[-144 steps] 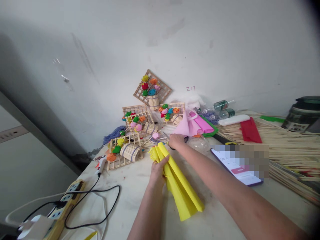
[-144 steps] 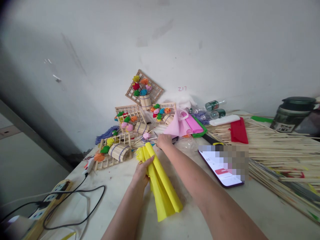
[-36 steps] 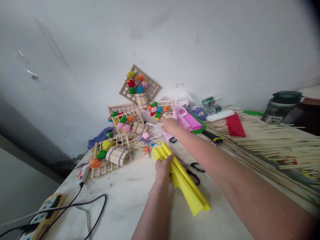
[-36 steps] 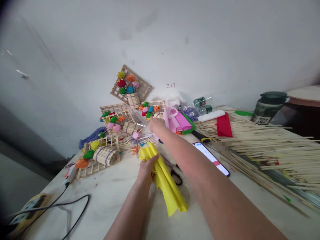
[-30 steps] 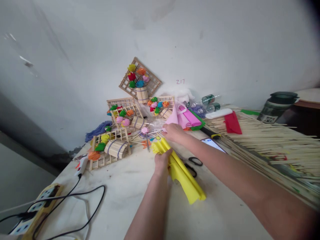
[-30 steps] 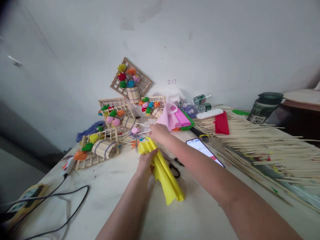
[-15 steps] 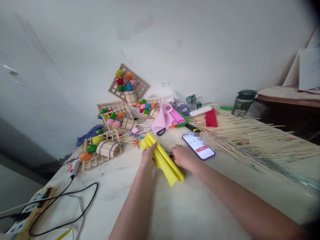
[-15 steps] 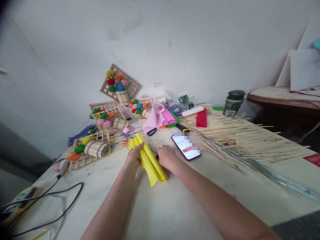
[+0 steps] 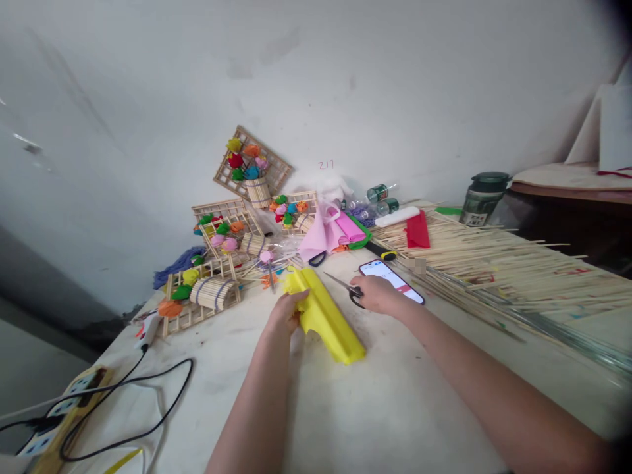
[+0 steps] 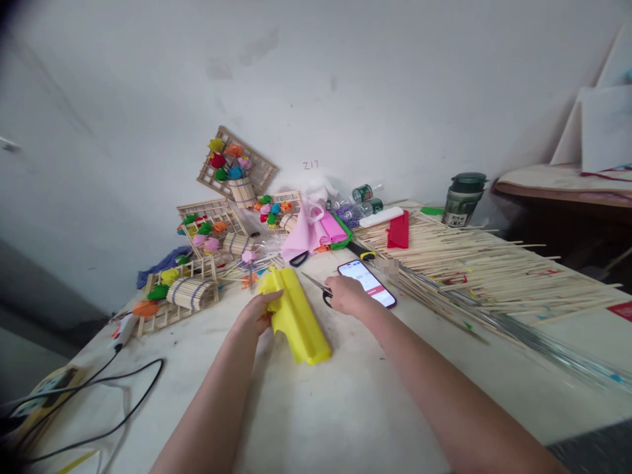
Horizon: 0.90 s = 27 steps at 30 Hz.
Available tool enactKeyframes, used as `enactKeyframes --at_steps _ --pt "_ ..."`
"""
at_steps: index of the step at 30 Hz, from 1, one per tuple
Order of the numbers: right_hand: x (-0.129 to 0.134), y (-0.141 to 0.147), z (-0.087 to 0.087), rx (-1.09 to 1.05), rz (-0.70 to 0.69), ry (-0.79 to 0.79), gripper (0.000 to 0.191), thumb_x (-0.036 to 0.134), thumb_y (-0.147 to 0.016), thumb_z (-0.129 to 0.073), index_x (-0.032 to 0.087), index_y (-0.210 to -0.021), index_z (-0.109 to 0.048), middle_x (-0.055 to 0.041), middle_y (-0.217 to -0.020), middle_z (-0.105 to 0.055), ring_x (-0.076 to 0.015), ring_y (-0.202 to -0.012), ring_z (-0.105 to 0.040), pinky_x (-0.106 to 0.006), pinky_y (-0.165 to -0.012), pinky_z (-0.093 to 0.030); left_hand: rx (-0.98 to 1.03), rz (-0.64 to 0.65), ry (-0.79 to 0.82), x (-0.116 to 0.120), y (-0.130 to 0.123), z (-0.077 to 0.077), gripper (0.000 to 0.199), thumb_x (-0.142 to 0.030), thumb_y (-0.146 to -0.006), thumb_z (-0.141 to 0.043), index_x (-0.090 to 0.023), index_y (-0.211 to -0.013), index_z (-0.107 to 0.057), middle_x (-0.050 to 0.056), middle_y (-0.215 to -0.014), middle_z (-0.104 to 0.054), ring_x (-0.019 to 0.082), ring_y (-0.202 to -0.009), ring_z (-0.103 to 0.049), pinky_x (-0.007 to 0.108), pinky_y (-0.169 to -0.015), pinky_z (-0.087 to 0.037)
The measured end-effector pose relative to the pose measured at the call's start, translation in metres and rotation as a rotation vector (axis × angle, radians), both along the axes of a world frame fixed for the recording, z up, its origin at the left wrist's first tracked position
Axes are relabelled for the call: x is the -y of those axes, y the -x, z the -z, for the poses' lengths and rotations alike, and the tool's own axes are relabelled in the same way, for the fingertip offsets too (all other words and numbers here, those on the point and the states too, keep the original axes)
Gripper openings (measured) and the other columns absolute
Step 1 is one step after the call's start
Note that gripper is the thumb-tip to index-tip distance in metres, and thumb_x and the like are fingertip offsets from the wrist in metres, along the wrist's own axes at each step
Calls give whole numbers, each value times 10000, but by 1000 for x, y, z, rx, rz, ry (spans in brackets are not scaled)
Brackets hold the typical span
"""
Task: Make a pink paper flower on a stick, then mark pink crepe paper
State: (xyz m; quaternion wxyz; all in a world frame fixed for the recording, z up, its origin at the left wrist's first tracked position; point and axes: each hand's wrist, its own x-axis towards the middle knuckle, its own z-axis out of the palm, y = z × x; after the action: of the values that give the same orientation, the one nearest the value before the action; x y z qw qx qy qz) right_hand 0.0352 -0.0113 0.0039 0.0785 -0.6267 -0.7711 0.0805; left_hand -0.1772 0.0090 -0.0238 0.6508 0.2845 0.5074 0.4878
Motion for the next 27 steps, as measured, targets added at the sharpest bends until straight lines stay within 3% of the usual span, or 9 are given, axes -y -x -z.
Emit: enactKeyframes --at_steps 5,8,10,13,19,23,27 --pt "-9 -1 10 -305 97 10 443 157 -694 -529 193 -1135 -548 -56 -928 -660 -158 -801 -598 -208 -622 -379 -64 105 -23 5 10 -6 407 -80 -520 -728 -135 -897 -586 92 -803 -672 202 -617 -642 303 -584 -531" --pt "-9 7 14 -373 112 -4 425 239 -712 -551 188 -1134 -545 -53 -912 -662 -157 -792 -597 -204 -610 -380 -112 166 -16 8 15 -9 377 -111 -538 -732 -135 -882 -580 90 -814 -672 202 -626 -644 305 -587 -533" --pt "-3 15 14 -327 104 -46 356 301 -728 -538 189 -1062 -589 -60 -893 -666 -171 -799 -597 -216 -614 -379 -125 211 7 8 16 -10 352 -123 -560 -718 -119 -884 -580 101 -794 -673 218 -636 -645 328 -601 -536" --pt "10 27 7 -197 1 -109 268 296 -788 -448 184 -948 -631 -80 -884 -669 -188 -808 -600 -241 -650 -375 -136 177 41 8 16 -11 339 -104 -585 -687 -121 -906 -579 98 -773 -675 230 -638 -646 347 -606 -538" --pt "25 35 -6 -31 16 -98 330 333 -820 -393 136 -1006 -582 -135 -894 -660 -234 -832 -604 -285 -670 -381 -146 85 61 6 11 -12 221 -76 -644 -600 -121 -860 -582 95 -734 -667 223 -585 -640 353 -563 -536" --pt "24 34 -5 -30 37 -87 352 406 -794 -434 143 -979 -577 -134 -880 -658 -247 -837 -603 -294 -665 -386 -152 32 73 4 7 -11 190 -74 -656 -580 -118 -841 -570 87 -706 -657 216 -549 -631 354 -530 -532" --pt "23 36 -2 -47 33 -104 298 341 -758 -484 159 -981 -559 -112 -872 -658 -240 -828 -606 -284 -649 -386 -98 -10 92 0 -1 -4 202 -60 -665 -556 -127 -856 -554 67 -707 -650 199 -555 -631 326 -513 -529"
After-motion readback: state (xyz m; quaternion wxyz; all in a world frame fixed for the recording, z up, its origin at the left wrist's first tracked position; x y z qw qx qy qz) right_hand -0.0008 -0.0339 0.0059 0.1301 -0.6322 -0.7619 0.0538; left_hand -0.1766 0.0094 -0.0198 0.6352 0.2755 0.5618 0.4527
